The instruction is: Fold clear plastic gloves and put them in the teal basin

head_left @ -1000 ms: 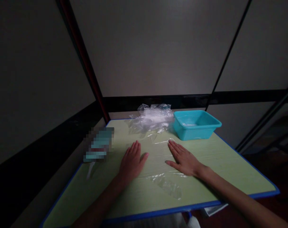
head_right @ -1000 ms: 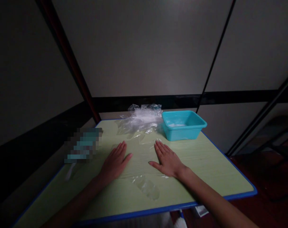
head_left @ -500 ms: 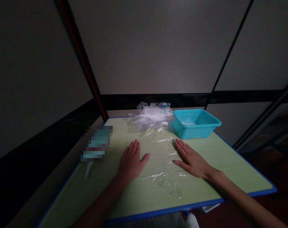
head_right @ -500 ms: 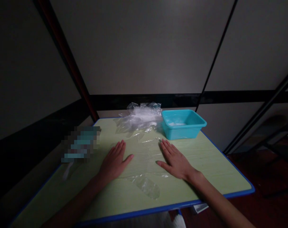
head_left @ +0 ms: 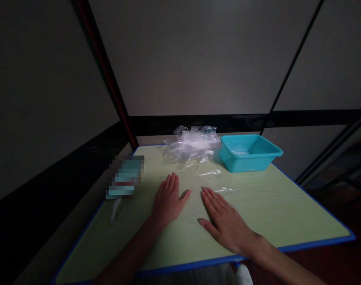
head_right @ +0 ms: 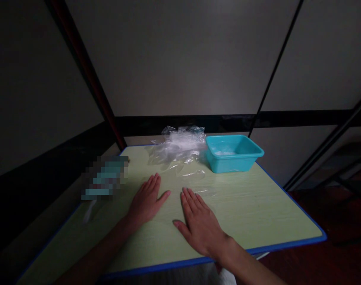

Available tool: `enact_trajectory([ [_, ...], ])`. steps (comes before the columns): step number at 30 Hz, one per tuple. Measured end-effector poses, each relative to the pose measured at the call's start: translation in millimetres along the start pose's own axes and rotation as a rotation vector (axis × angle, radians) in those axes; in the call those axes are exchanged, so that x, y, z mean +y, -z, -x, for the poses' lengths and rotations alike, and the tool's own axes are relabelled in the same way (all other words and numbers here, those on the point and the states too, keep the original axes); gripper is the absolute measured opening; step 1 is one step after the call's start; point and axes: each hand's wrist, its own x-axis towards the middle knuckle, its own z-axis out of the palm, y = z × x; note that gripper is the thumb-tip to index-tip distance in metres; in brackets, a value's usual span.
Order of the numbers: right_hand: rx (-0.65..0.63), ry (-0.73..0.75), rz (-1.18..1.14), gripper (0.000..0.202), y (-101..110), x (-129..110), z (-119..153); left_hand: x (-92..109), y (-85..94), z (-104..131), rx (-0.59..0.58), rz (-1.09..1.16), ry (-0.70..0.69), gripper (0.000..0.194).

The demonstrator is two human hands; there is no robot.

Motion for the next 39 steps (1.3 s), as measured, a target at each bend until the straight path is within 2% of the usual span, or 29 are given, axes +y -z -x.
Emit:
enact_trajectory([
  [4, 0.017, 0.02, 0.027, 0.064, 2.0, 5.2, 9.5, -0.5, -0.6, 0.3, 0.023, 0.002, -0.007, 0.063],
  [11, 0.008, 0.015, 0.043, 0.066, 6.4, 10.0, 21.9, -1.7, -0.1, 0.5, -0.01, -0.015, -0.011, 0.063],
  [18, 0.002, 0.015, 0.032, 0.066, 6.5, 12.5, 24.2, -2.7, -1.4, -0.6, -0.003, 0.004, -0.024, 0.063],
  [21, -0.014, 0.014, 0.042, 0.066, 6.4, 12.3, 23.5, -11.2, -2.4, 0.1, -0.001, -0.018, -0.031, 0.062],
  [26, 0.001, 0.007, 0.042, 0.065, 5.5, 12.2, 23.4, -37.6, -4.5, 3.1, 0.015, -0.033, 0.001, 0.058],
  [29, 0.019, 0.014, 0.041, 0.065, 5.1, 12.2, 23.7, -41.7, -1.1, 1.8, 0.053, -0.023, 0.055, 0.057],
  [31, 0.034, 0.021, 0.038, 0.065, 4.4, 12.6, 23.9, -32.4, 6.0, -0.1, 0.095, -0.015, 0.062, 0.056],
  [34, 0.043, 0.026, 0.034, 0.065, 2.7, 13.5, 24.0, 0.2, 21.1, -0.4, 0.126, 0.015, -0.007, 0.055],
  [37, 0.026, 0.026, 0.036, 0.064, 1.5, 14.2, 23.5, 42.6, 29.8, 4.4, 0.075, 0.069, -0.126, 0.056],
  [39, 0.019, 0.032, 0.032, 0.064, 1.5, 14.5, 22.8, 65.0, 27.8, 9.3, 0.027, 0.106, -0.183, 0.057],
])
